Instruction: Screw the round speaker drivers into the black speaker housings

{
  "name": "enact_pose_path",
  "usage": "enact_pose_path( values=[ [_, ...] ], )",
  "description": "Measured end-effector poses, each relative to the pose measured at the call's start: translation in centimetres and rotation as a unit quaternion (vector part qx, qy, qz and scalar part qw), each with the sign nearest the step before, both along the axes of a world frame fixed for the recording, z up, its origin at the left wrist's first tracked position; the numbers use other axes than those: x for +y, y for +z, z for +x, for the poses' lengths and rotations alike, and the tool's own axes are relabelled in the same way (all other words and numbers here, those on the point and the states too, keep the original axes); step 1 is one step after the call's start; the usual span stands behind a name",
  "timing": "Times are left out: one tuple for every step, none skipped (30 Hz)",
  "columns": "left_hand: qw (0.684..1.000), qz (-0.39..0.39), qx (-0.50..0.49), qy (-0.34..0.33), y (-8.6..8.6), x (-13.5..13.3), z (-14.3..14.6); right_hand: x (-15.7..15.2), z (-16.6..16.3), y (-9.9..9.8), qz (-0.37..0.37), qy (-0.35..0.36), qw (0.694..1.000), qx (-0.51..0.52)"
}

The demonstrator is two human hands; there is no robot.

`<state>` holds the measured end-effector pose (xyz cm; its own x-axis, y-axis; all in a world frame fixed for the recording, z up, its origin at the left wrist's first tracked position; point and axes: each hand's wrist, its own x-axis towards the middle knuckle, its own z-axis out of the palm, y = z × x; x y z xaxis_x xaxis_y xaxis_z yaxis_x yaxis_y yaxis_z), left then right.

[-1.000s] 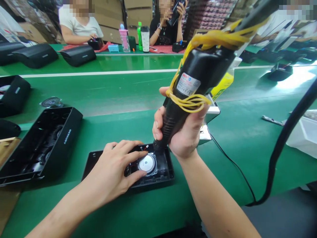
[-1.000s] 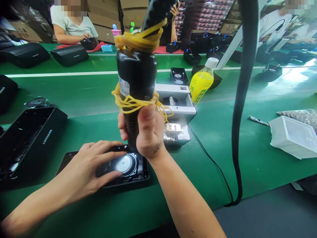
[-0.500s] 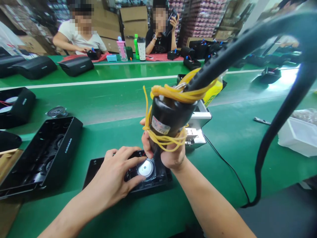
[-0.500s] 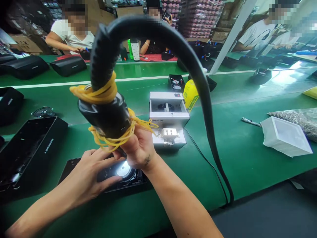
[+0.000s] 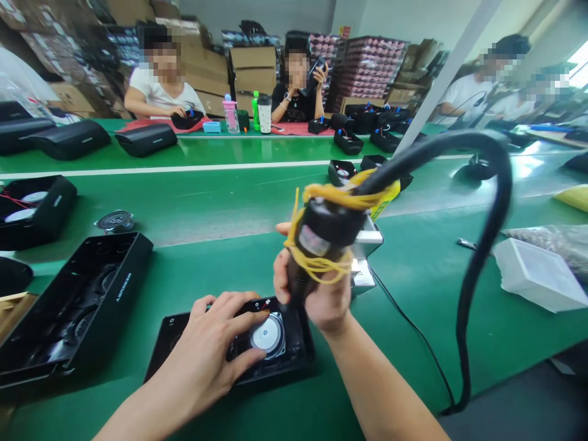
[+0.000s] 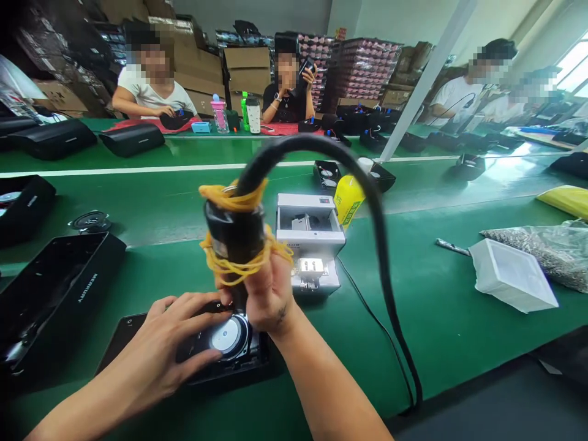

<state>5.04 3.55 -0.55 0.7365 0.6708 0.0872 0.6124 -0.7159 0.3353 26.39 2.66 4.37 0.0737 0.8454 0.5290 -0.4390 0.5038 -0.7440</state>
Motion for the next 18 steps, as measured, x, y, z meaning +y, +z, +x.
enact_pose_path(
  values=[
    [1.000,0.002,-0.002,0.001,-0.2,0.0,-0.1,-0.3,0.8,0.9,0.017,-0.023,1.000,0.002],
    [1.000,0.004,-0.003,0.001,-0.3,0.0,-0.2,-0.7,1.7,1.9,0.037,-0.048,0.998,-0.006],
    [1.000,0.007,-0.005,-0.002,-0.4,0.0,-0.4,-1.1,2.7,2.9,0.060,-0.081,0.995,-0.011],
    [1.000,0.010,-0.009,-0.004,-0.4,-0.1,-0.6,-1.5,3.7,3.9,0.078,-0.120,0.989,-0.021],
    [1.000,0.015,-0.018,-0.003,-0.4,-0.3,-0.8,-1.8,4.7,4.8,0.092,-0.164,0.982,-0.025],
    [0.999,0.023,-0.030,0.002,-0.3,-0.4,-1.1,-2.0,5.6,5.5,0.097,-0.209,0.973,-0.028],
    [0.999,0.032,-0.043,0.007,-0.2,-0.7,-1.4,-2.1,6.4,6.0,0.094,-0.250,0.963,-0.032],
    [0.997,0.042,-0.057,0.011,-0.2,-0.9,-1.8,-2.1,7.0,6.3,0.086,-0.287,0.954,-0.033],
    [0.996,0.051,-0.067,0.013,-0.2,-1.2,-2.2,-2.0,7.5,6.4,0.077,-0.317,0.945,-0.036],
    [0.995,0.060,-0.074,0.011,-0.2,-1.4,-2.6,-1.7,7.7,6.3,0.070,-0.332,0.939,-0.047],
    [0.995,0.069,-0.076,0.006,-0.2,-1.6,-3.0,-1.5,7.9,6.1,0.065,-0.340,0.937,-0.054],
    [0.994,0.078,-0.075,0.001,-0.4,-1.7,-3.4,-1.2,8.0,5.8,0.060,-0.341,0.937,-0.056],
    [0.994,0.087,-0.071,-0.005,-0.5,-1.8,-3.8,-1.0,8.0,5.5,0.058,-0.339,0.937,-0.056],
    [0.993,0.096,-0.067,-0.011,-0.7,-1.8,-4.1,-0.8,8.0,5.2,0.054,-0.334,0.939,-0.058],
    [0.993,0.103,-0.062,-0.020,-0.9,-1.8,-4.4,-0.7,8.0,4.9,0.051,-0.329,0.941,-0.062],
    [0.992,0.107,-0.057,-0.031,-1.1,-1.8,-4.6,-0.7,8.0,4.7,0.046,-0.324,0.942,-0.066],
    [0.992,0.111,-0.050,-0.039,-1.2,-1.8,-4.8,-0.8,8.0,4.6,0.043,-0.320,0.944,-0.070],
    [0.992,0.113,-0.040,-0.043,-1.3,-1.8,-4.9,-0.8,7.9,4.5,0.041,-0.316,0.945,-0.072]
  ],
)
